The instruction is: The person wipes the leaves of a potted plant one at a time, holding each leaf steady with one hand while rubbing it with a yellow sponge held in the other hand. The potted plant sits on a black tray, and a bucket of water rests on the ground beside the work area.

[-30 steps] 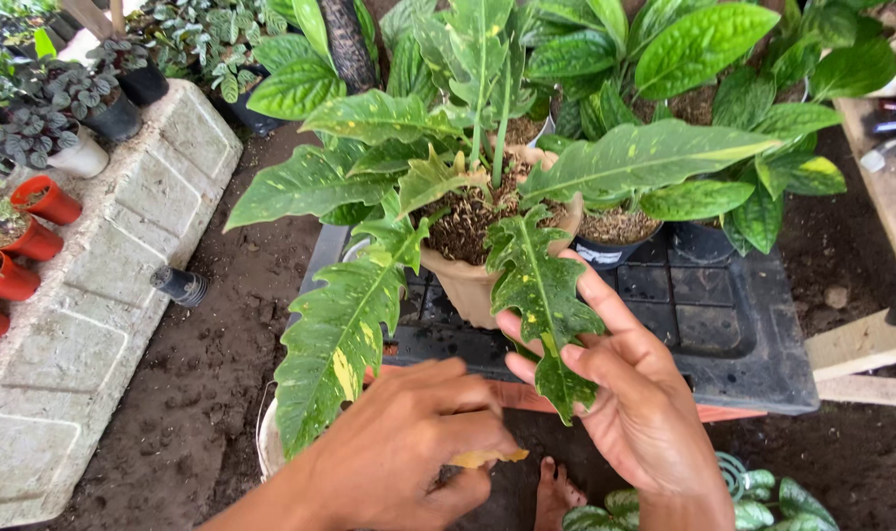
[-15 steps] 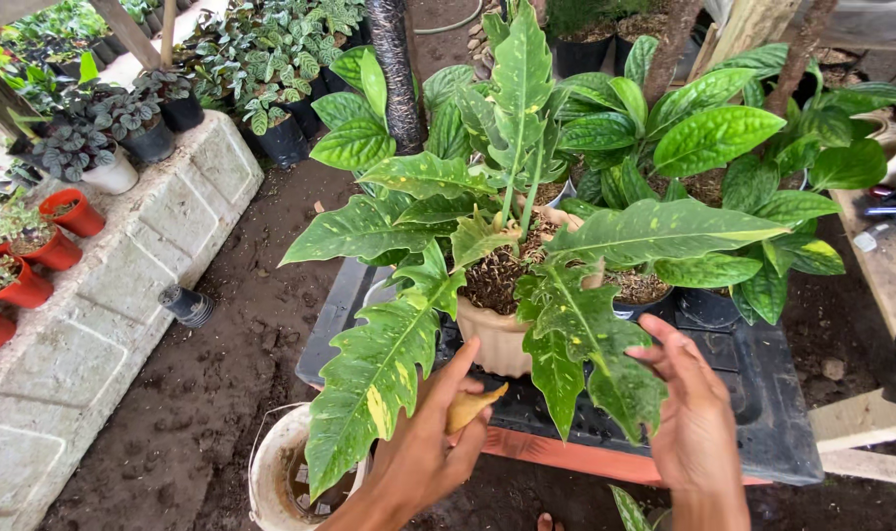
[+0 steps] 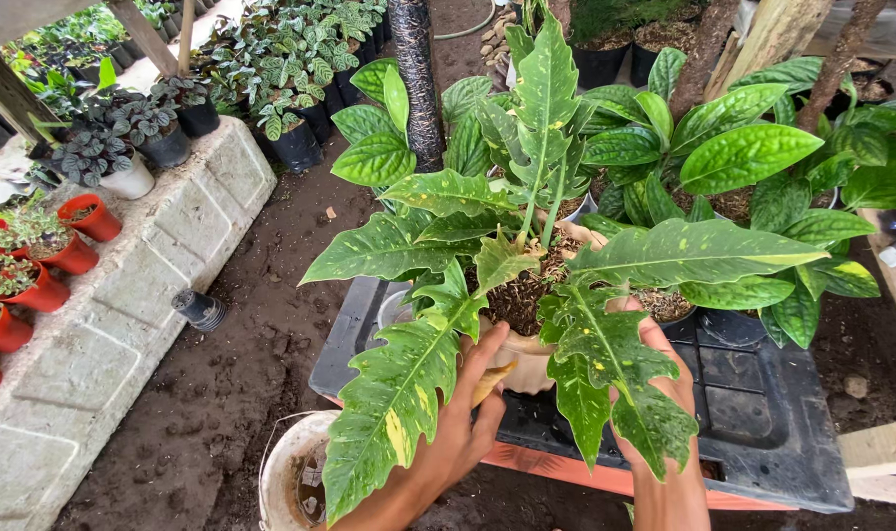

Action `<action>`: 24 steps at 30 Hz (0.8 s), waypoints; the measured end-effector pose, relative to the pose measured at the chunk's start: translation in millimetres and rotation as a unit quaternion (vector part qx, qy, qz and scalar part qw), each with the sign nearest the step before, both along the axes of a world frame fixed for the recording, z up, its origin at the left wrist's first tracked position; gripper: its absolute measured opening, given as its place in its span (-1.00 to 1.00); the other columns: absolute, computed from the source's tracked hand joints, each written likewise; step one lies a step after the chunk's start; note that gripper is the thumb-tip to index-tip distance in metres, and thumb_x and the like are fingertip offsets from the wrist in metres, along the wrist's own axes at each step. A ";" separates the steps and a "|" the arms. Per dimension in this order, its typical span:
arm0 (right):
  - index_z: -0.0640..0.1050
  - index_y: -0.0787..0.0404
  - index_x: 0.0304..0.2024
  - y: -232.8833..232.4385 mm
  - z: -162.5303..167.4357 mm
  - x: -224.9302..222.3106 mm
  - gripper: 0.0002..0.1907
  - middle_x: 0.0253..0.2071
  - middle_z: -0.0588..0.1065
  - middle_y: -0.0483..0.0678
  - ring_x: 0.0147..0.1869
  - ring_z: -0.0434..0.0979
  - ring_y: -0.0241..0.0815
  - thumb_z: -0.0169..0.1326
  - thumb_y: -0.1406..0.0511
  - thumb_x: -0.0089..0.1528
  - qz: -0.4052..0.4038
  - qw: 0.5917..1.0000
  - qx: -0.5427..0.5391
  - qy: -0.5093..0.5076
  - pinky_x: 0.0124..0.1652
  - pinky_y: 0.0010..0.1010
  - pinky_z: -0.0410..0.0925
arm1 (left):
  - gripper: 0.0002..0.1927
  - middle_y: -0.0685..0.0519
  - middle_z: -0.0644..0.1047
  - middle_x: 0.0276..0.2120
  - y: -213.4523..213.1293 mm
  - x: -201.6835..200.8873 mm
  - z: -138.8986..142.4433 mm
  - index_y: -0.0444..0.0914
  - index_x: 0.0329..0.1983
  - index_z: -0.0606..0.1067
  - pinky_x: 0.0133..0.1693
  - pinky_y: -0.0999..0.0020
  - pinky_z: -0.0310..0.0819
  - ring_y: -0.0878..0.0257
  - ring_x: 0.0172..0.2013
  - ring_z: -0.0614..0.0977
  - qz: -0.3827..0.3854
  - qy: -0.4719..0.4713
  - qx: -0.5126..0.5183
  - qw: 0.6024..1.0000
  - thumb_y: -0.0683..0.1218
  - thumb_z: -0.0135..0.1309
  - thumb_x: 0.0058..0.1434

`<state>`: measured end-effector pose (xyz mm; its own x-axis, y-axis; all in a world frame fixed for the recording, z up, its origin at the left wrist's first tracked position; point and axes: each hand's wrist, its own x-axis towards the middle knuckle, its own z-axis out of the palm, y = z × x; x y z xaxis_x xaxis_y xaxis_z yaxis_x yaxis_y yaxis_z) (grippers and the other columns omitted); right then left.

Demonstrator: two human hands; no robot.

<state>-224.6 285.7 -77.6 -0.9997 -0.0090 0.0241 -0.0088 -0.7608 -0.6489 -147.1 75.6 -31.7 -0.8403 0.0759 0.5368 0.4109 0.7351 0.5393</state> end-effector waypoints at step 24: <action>0.51 0.25 -0.07 -7.6 -7.4 16.4 -0.85 -0.13 0.60 0.05 -0.09 0.65 -0.14 0.04 0.35 0.32 0.041 0.993 0.076 -0.086 -0.07 -0.30 0.53 | -0.52 0.17 0.67 -0.24 -18.5 -46.7 15.4 -0.19 0.23 0.47 -0.35 0.52 0.49 0.53 -0.40 0.57 -0.028 -0.188 0.222 0.956 -0.25 0.02 0.21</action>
